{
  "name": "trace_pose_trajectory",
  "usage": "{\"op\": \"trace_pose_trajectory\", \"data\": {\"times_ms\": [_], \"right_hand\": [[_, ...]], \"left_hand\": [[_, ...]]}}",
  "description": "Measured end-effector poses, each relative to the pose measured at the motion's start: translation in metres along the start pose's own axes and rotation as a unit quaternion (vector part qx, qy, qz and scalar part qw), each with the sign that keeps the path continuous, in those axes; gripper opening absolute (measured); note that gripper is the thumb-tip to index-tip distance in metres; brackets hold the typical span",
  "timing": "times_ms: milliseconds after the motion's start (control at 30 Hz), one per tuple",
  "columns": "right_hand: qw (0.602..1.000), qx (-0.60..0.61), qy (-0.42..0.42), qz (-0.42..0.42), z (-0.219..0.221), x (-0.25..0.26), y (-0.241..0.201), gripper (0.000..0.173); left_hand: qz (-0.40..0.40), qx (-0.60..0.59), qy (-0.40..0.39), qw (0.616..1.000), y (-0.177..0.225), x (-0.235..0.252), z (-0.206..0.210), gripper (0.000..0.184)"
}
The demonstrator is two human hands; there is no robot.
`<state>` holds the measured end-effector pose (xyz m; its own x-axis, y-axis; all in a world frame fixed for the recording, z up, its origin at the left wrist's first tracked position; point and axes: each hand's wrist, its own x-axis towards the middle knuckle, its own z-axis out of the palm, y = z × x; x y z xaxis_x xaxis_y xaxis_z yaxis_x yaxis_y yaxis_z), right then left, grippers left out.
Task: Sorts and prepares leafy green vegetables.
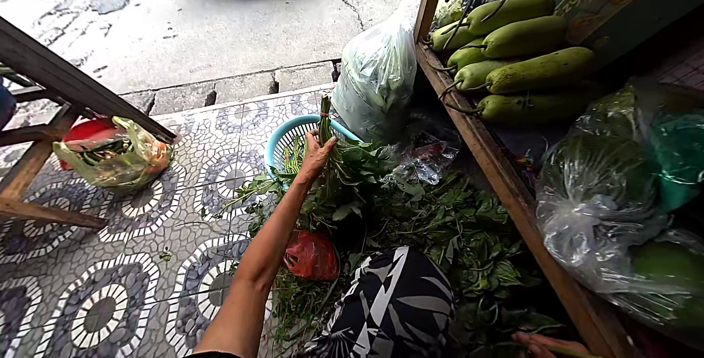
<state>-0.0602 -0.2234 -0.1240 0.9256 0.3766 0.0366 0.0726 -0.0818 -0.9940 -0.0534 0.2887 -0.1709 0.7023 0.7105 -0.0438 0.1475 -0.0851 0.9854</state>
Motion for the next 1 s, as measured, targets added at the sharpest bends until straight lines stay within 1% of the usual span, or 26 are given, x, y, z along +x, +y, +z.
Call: {"op": "trace_pose_trajectory", "data": {"times_ms": [67,167,233,300,367,467,500,533,567,600,667,733,800,900,967,1000], "right_hand": [[1.0,0.006,0.001,-0.005,-0.001,0.0,-0.003,0.022],[1.0,-0.004,0.004,-0.001,-0.002,-0.001,-0.008,0.026],[1.0,-0.009,0.012,0.004,-0.001,-0.002,-0.011,0.026],[1.0,-0.013,0.025,0.008,0.002,-0.003,-0.014,0.026],[0.999,-0.022,0.025,0.002,0.004,-0.003,-0.018,0.026],[0.999,-0.041,0.014,-0.019,0.007,-0.002,-0.021,0.023],[0.999,-0.042,0.012,-0.025,0.007,-0.002,-0.021,0.022],[0.999,-0.039,0.009,-0.027,0.008,-0.001,-0.02,0.021],[0.999,-0.031,0.007,-0.026,0.009,0.0,-0.019,0.021],[0.999,-0.023,0.006,-0.025,0.009,0.001,-0.018,0.02],[0.999,-0.015,0.006,-0.03,0.011,0.004,-0.017,0.014],[0.998,-0.019,0.025,-0.046,0.011,0.007,-0.015,0.008],[0.998,-0.016,0.049,-0.047,0.005,0.011,-0.02,0.004],[0.996,0.038,0.074,-0.037,-0.015,0.016,-0.033,0.006],[0.992,0.075,0.099,-0.031,-0.028,0.015,-0.042,0.012],[0.989,0.09,0.116,-0.022,-0.033,0.013,-0.047,0.013]], "left_hand": [[0.035,0.014,0.022,0.999,0.027,-0.022,-0.014,0.056],[0.097,-0.023,0.107,0.989,0.075,-0.054,-0.045,0.039],[0.156,-0.047,0.171,0.972,0.105,-0.074,-0.073,0.031],[0.234,-0.035,0.216,0.947,0.135,-0.087,-0.094,0.021],[0.292,-0.022,0.221,0.93,0.158,-0.095,-0.103,0.024],[0.368,-0.026,0.152,0.917,0.169,-0.093,-0.095,0.032],[0.393,-0.033,0.135,0.909,0.171,-0.085,-0.084,0.032],[0.404,-0.037,0.12,0.906,0.172,-0.079,-0.068,0.034],[0.405,-0.048,0.107,0.907,0.172,-0.074,-0.049,0.031],[0.4,-0.067,0.089,0.91,0.172,-0.071,-0.028,0.027],[0.363,-0.127,0.042,0.922,0.179,-0.071,0.013,0.018],[0.319,-0.181,-0.021,0.93,0.19,-0.077,0.049,0.015],[0.276,-0.209,-0.098,0.933,0.202,-0.086,0.08,0.016],[0.203,-0.248,-0.207,0.924,0.217,-0.109,0.12,0.011],[0.187,-0.239,-0.258,0.917,0.221,-0.126,0.138,0.017],[0.189,-0.23,-0.269,0.916,0.221,-0.134,0.144,0.021]]}}
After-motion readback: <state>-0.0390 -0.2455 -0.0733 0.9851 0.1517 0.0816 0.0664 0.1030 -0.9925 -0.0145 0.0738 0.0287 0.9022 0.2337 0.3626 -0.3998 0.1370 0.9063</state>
